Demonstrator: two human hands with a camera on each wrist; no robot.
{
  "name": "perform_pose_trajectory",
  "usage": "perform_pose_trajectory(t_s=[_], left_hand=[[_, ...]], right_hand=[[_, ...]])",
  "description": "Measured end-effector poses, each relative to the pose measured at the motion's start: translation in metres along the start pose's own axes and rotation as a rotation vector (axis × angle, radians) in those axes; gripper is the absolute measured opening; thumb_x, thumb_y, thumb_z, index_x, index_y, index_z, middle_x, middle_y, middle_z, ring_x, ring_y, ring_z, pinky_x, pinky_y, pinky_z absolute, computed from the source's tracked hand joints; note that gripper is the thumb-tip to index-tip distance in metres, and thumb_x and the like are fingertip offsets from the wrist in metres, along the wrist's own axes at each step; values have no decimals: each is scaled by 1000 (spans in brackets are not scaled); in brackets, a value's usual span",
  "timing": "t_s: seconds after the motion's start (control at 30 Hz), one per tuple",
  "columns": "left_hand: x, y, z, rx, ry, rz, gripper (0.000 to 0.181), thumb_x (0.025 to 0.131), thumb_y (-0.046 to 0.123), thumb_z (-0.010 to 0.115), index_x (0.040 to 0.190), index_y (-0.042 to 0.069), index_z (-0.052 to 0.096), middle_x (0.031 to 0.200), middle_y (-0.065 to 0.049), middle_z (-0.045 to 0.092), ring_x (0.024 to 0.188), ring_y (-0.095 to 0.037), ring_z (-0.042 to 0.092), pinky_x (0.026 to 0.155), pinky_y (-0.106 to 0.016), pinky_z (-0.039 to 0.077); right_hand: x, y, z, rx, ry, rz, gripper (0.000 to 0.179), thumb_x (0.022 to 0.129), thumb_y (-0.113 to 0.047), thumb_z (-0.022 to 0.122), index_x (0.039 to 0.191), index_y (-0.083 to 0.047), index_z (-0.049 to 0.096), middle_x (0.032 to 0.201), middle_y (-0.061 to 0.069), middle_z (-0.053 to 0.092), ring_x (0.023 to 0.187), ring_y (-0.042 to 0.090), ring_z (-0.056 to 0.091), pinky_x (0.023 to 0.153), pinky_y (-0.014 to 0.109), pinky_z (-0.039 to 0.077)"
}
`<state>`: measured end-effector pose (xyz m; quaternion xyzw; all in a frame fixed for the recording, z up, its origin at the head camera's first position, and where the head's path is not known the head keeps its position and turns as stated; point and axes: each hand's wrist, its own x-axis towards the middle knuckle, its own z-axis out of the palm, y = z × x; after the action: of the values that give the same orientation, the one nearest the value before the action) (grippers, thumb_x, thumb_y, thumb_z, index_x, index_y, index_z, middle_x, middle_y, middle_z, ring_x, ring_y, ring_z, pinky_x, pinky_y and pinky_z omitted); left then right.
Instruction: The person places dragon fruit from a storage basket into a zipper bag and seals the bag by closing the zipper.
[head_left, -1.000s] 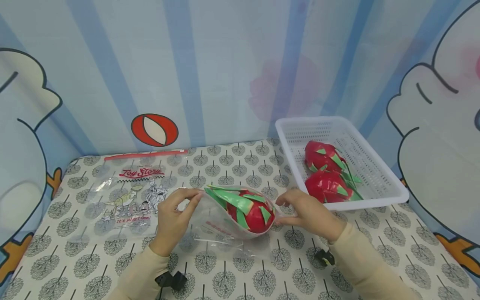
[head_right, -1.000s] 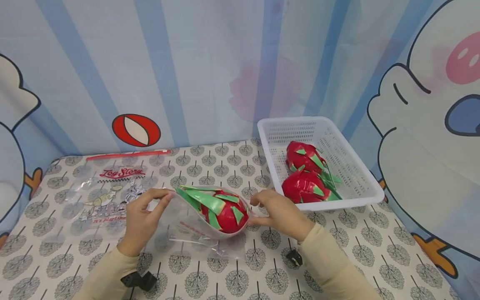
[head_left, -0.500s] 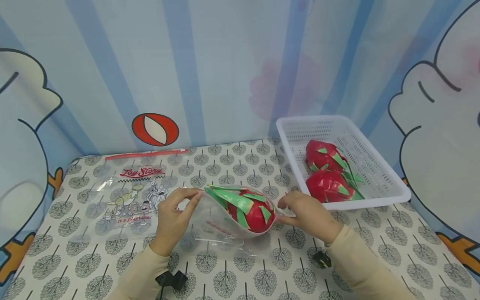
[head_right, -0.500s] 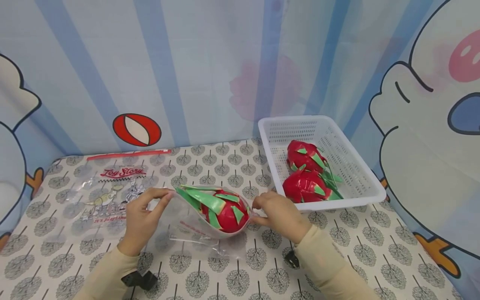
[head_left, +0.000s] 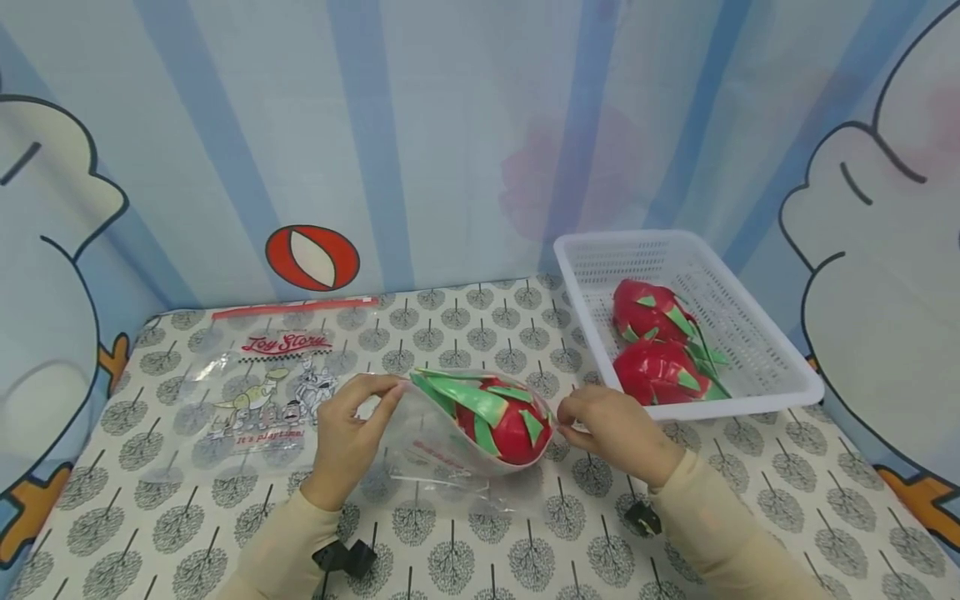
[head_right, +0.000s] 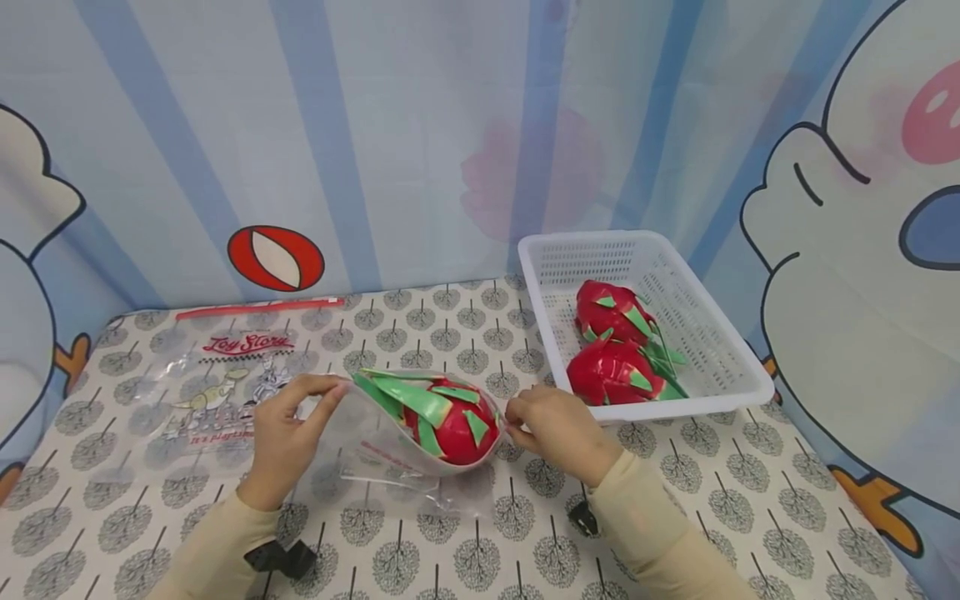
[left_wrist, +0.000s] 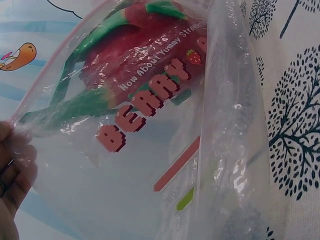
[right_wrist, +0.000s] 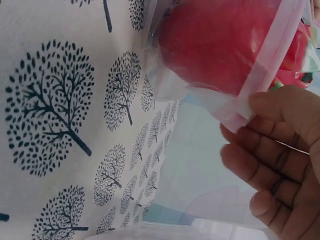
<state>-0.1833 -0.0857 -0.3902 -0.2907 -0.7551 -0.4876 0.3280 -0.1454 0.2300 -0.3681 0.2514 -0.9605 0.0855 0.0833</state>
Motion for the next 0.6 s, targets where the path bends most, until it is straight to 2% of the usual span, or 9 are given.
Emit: perform_pose_trajectory(t_s=[0.13, 0.43, 0.6], left_hand=[[1, 2, -1, -5, 21, 2, 17, 79, -8, 70, 92, 3, 72, 83, -9, 72, 74, -12, 63, 73, -15, 50], [5, 5, -7, -40, 71, -39, 7, 85, -2, 68, 91, 0, 71, 86, -14, 71, 84, 0, 63, 79, -13, 49], [7, 6, -10, -70, 100, -55, 8, 85, -6, 66, 91, -2, 70, 85, -17, 70, 87, 4, 63, 80, -13, 49]], right_hand=[[0, 0, -1, 9, 26, -20, 9, 80, -13, 73, 79, -20, 66, 77, -9, 64, 75, 7, 59, 68, 23, 53], [2, -1, -15, -1, 119, -53, 12, 78, -13, 72, 79, -19, 62, 75, -8, 59, 70, 6, 54, 63, 22, 50], [3, -3, -24, 5, 148, -55, 11, 79, -14, 71, 81, -16, 61, 72, -7, 56, 66, 5, 49, 59, 21, 47]])
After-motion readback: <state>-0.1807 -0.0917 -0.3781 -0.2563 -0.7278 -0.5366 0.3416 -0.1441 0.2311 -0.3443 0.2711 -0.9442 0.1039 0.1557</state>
